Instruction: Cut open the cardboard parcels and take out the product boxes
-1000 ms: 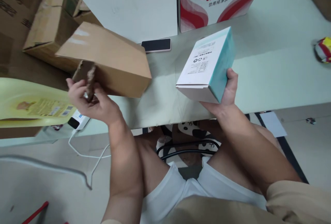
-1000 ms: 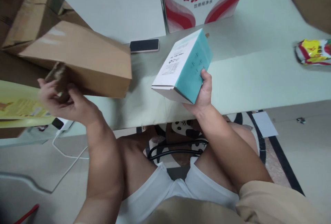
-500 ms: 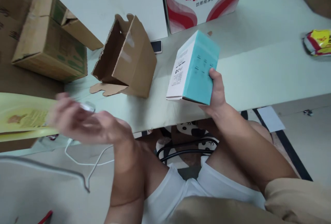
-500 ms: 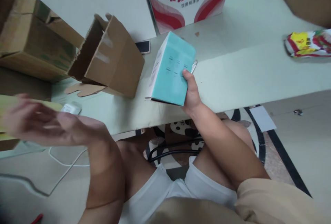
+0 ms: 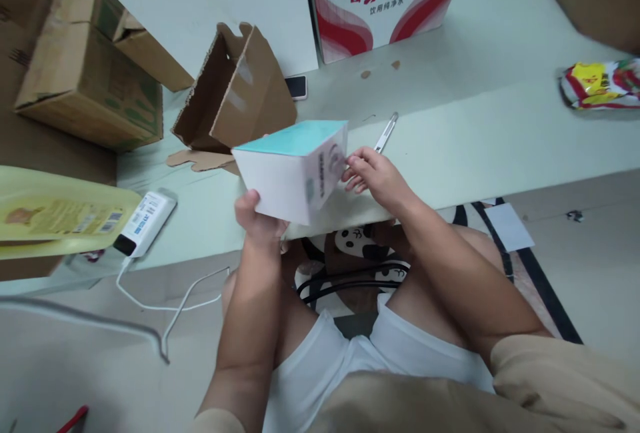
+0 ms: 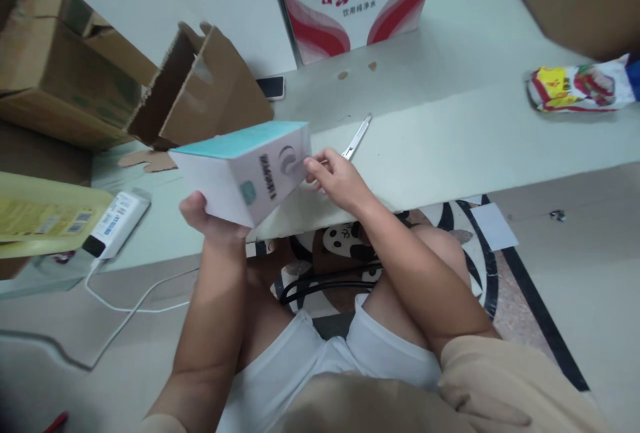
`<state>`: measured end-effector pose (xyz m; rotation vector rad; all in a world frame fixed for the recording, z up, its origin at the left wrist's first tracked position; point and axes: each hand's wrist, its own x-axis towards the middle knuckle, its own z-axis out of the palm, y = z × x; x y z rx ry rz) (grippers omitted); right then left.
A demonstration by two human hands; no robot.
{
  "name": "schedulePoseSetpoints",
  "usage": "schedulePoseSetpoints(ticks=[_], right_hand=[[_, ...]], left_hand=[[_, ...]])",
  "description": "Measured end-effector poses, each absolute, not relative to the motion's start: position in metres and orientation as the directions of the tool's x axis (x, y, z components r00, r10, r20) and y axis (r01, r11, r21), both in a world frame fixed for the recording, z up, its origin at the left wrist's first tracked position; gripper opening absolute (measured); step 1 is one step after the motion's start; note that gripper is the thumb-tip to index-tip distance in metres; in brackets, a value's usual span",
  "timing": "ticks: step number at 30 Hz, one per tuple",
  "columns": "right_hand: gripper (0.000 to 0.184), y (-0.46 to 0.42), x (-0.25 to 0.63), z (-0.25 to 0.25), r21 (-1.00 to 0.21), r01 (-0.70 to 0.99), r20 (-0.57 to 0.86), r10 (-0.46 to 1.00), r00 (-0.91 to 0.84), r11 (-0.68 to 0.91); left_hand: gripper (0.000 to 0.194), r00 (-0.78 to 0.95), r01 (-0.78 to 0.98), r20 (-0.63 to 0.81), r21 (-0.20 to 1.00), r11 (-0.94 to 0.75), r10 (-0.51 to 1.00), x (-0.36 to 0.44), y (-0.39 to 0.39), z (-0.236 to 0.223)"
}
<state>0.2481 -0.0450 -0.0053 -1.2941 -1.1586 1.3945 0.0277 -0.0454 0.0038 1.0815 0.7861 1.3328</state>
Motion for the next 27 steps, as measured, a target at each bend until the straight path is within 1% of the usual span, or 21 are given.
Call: schedulePoseSetpoints(ticks=[2, 3, 4, 5, 7, 8, 9, 10, 13, 15, 17, 19, 21, 23, 25, 27], right_hand=[[0.059, -0.043, 0.250, -0.005, -0.999, 0.002, -0.034, 0.994, 0.102, -0.034], [0.061, -0.042, 0.251, -0.004, -0.999, -0.031, 0.012, 0.991, 0.132, 0.017], [0.065, -0.042, 0.253, -0.002, -0.996, -0.082, 0.028, 0.994, 0.103, 0.036], [0.068, -0.041, 0.254, 0.000, -0.991, -0.135, 0.019, 1.000, 0.019, 0.021], [0.067, -0.040, 0.254, 0.004, -0.980, -0.188, -0.029, 0.979, -0.202, -0.068], [0.065, -0.040, 0.253, 0.005, -0.976, -0.187, -0.057, 0.960, -0.276, -0.111], [0.064, -0.042, 0.250, 0.005, -0.972, -0.185, -0.084, 0.948, -0.305, -0.146], [0.064, -0.044, 0.246, 0.004, -0.965, -0.197, -0.112, 0.949, -0.296, -0.175], [0.071, -0.060, 0.228, -0.003, -0.932, -0.291, -0.169, 0.970, -0.177, -0.216], [0.076, -0.081, 0.216, -0.009, -0.932, -0.311, -0.166, 0.982, -0.087, -0.185], [0.081, -0.106, 0.208, -0.014, -0.958, -0.266, -0.106, 0.994, -0.015, -0.106], [0.083, -0.132, 0.207, -0.014, -0.983, -0.184, -0.016, 1.000, 0.012, -0.013], [0.079, -0.155, 0.211, -0.008, -0.993, -0.105, 0.057, 0.998, 0.000, 0.056], [0.076, -0.173, 0.217, 0.004, -0.995, -0.052, 0.090, 0.996, -0.013, 0.090], [0.078, -0.185, 0.220, 0.018, -0.991, -0.024, 0.129, 0.991, -0.019, 0.128], [0.081, -0.194, 0.219, 0.031, -0.979, 0.005, 0.206, 0.979, -0.003, 0.206]], left_hand=[[0.076, 0.149, -0.412, -0.015, 0.908, 0.075, 0.989, 0.026, -0.048, 0.012], [0.075, 0.194, -0.422, -0.078, 0.893, 0.155, 0.978, 0.024, -0.047, 0.015], [0.074, 0.247, -0.421, -0.132, 0.878, 0.228, 0.960, 0.023, -0.044, 0.016], [0.073, 0.292, -0.414, -0.170, 0.865, 0.285, 0.941, 0.020, -0.041, 0.016], [0.073, 0.329, -0.407, -0.208, 0.849, 0.337, 0.921, 0.017, -0.032, 0.014], [0.074, 0.318, -0.416, -0.210, 0.845, 0.335, 0.925, 0.016, -0.029, 0.013], [0.075, 0.290, -0.434, -0.205, 0.843, 0.319, 0.935, 0.016, -0.028, 0.012], [0.075, 0.252, -0.453, -0.197, 0.841, 0.295, 0.948, 0.017, -0.028, 0.010], [0.063, 0.121, -0.482, -0.147, 0.856, 0.188, 0.982, 0.027, -0.040, 0.005], [0.058, 0.061, -0.453, -0.071, 0.887, 0.091, 0.996, 0.036, -0.055, 0.002], [0.066, 0.047, -0.387, 0.017, 0.922, 0.002, 0.999, 0.045, -0.072, -0.001], [0.077, 0.066, -0.318, 0.088, 0.946, -0.063, 0.994, 0.051, -0.090, 0.000], [0.076, 0.098, -0.285, 0.143, 0.952, -0.110, 0.985, 0.054, -0.108, 0.006], [0.071, 0.121, -0.280, 0.197, 0.947, -0.157, 0.973, 0.057, -0.125, 0.018], [0.069, 0.118, -0.273, 0.249, 0.939, -0.209, 0.961, 0.059, -0.141, 0.034], [0.069, 0.092, -0.254, 0.304, 0.928, -0.273, 0.948, 0.061, -0.154, 0.049]])
